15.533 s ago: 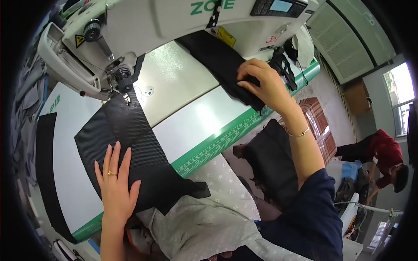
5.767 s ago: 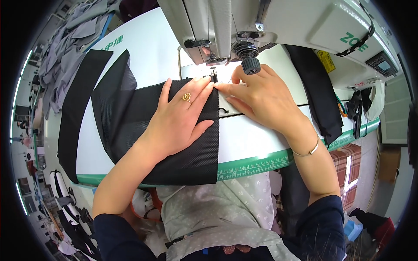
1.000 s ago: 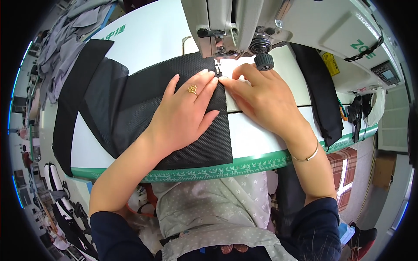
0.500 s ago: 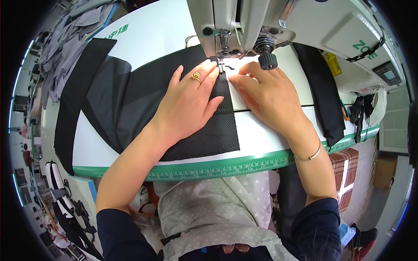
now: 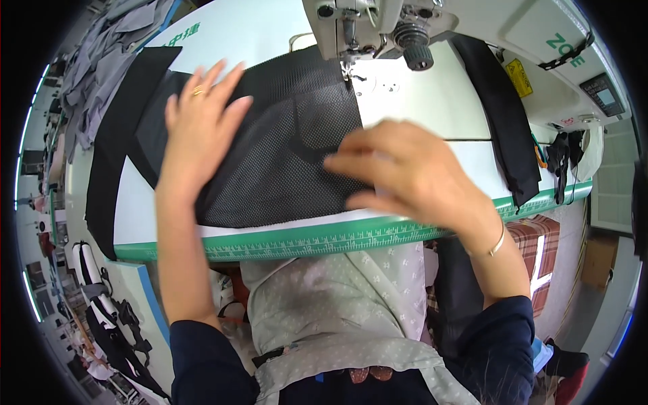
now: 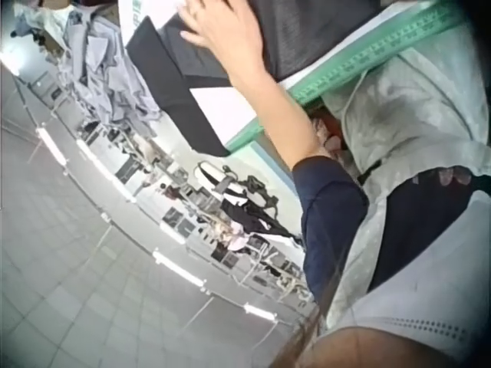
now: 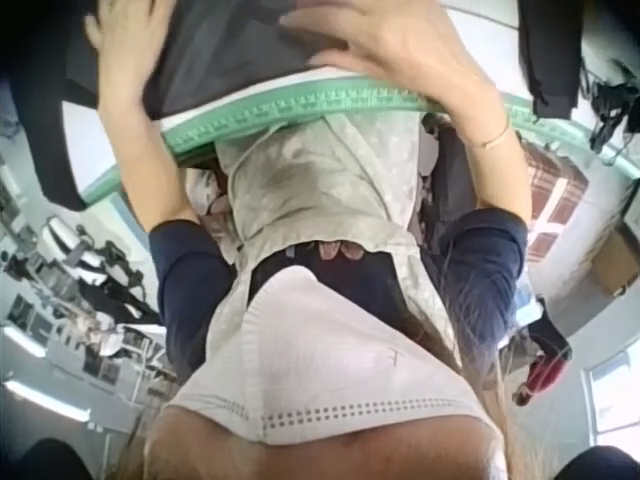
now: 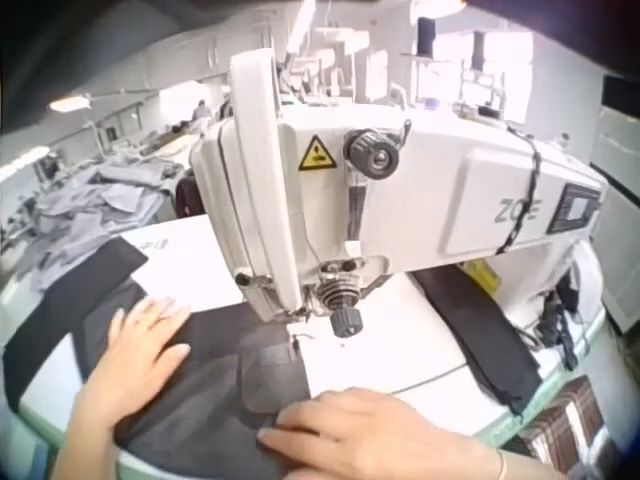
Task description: Using an industrial sewing machine to join pieces of black mesh fabric.
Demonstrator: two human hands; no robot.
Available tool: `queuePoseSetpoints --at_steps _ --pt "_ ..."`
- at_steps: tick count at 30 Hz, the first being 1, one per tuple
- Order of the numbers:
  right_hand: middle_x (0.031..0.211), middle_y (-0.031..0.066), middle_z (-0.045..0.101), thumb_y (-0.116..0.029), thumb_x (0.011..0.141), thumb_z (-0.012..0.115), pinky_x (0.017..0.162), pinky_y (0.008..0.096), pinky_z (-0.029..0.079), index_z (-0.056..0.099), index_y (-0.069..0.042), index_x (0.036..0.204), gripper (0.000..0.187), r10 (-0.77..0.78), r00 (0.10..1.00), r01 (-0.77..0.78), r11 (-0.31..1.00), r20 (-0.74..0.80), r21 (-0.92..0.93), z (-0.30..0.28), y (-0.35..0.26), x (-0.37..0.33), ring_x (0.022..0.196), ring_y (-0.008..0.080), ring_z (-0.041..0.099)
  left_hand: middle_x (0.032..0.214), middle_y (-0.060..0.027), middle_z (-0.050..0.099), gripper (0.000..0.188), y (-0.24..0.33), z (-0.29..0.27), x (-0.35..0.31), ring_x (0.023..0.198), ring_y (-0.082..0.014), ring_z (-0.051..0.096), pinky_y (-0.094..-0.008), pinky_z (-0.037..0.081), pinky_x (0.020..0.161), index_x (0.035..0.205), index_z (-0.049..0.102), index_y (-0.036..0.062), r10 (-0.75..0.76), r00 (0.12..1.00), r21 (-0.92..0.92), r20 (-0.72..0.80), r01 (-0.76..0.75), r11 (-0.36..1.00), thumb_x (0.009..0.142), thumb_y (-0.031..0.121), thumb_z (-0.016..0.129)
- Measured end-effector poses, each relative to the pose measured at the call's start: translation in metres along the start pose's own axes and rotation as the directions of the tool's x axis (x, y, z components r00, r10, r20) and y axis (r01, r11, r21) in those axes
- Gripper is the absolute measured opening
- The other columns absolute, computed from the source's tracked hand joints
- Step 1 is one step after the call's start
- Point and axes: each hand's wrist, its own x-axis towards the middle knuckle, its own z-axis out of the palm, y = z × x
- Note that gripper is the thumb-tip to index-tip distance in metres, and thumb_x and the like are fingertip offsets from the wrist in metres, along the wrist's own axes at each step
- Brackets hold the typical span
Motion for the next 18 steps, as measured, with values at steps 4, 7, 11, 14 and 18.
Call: queuePoseSetpoints --at_steps 4,7,11,14,18 --pt "0.098 0.0057 0.062 -0.013 0.073 0.07 0.076 0.0331 0.049 0.067 -0.007 0.097 0.025 0.06 0.991 -0.047 0.992 0.119 -0.113 -0.003 -0.023 -0.031 0.088 0.0219 0.062 0.152 -0.0148 0.046 0.056 -0.019 -0.02 -0.052 0.137 -0.0369 0.044 -0.0432 0.039 0.112 0.151 0.046 0.0211 -0.003 0.989 -0.042 0.151 0.01 0.999 0.097 0.026 0.062" --pt "0.097 0.0093 0.065 -0.011 0.078 0.062 0.081 0.0384 0.051 0.066 -0.005 0.095 0.019 0.219 0.957 -0.137 0.919 0.191 -0.369 -0.037 -0.005 -0.041 0.094 0.0281 0.064 0.135 -0.0187 0.054 0.068 0.027 -0.069 -0.097 0.119 -0.0383 0.054 -0.0457 0.048 0.098 0.146 0.05 0.0136 0.002 0.928 -0.044 0.373 0.015 0.999 0.084 0.025 0.074" --pt "0.121 0.0109 0.062 -0.006 0.078 0.061 0.093 0.0377 0.051 0.065 -0.004 0.105 0.027 0.258 0.961 -0.252 0.668 -0.1 -0.7 -0.055 0.004 -0.032 0.111 0.0284 0.061 0.102 -0.0141 0.061 0.058 0.066 -0.098 -0.106 0.083 -0.0324 0.066 -0.04 0.054 0.07 0.132 0.06 0.0076 0.363 0.818 -0.388 0.447 -0.188 0.902 0.08 0.027 0.078" --pt "0.138 0.0124 0.055 -0.012 0.079 0.072 0.106 0.0488 0.045 0.059 -0.003 0.122 0.047 0.31 0.949 -0.312 0.918 -0.047 -0.244 -0.013 -0.033 -0.023 0.126 0.0323 0.054 0.112 -0.0148 0.061 0.049 0.076 -0.044 -0.061 0.096 -0.0335 0.064 -0.0409 0.052 0.082 0.129 0.061 0.006 0.393 0.919 -0.432 -0.027 -0.365 0.825 0.085 0.024 0.073" --pt "0.147 0.0111 0.047 -0.031 0.08 0.077 0.108 0.0647 0.037 0.053 -0.005 0.138 0.069 0.395 0.912 -0.347 0.888 0.115 -0.302 0.004 -0.045 -0.029 0.139 0.03 0.043 0.148 -0.012 0.045 0.067 0.082 -0.002 -0.008 0.138 -0.0317 0.043 -0.0556 0.034 0.111 0.145 0.046 0.0083 0.412 0.909 -0.27 -0.062 -0.413 0.87 0.087 0.03 0.072"
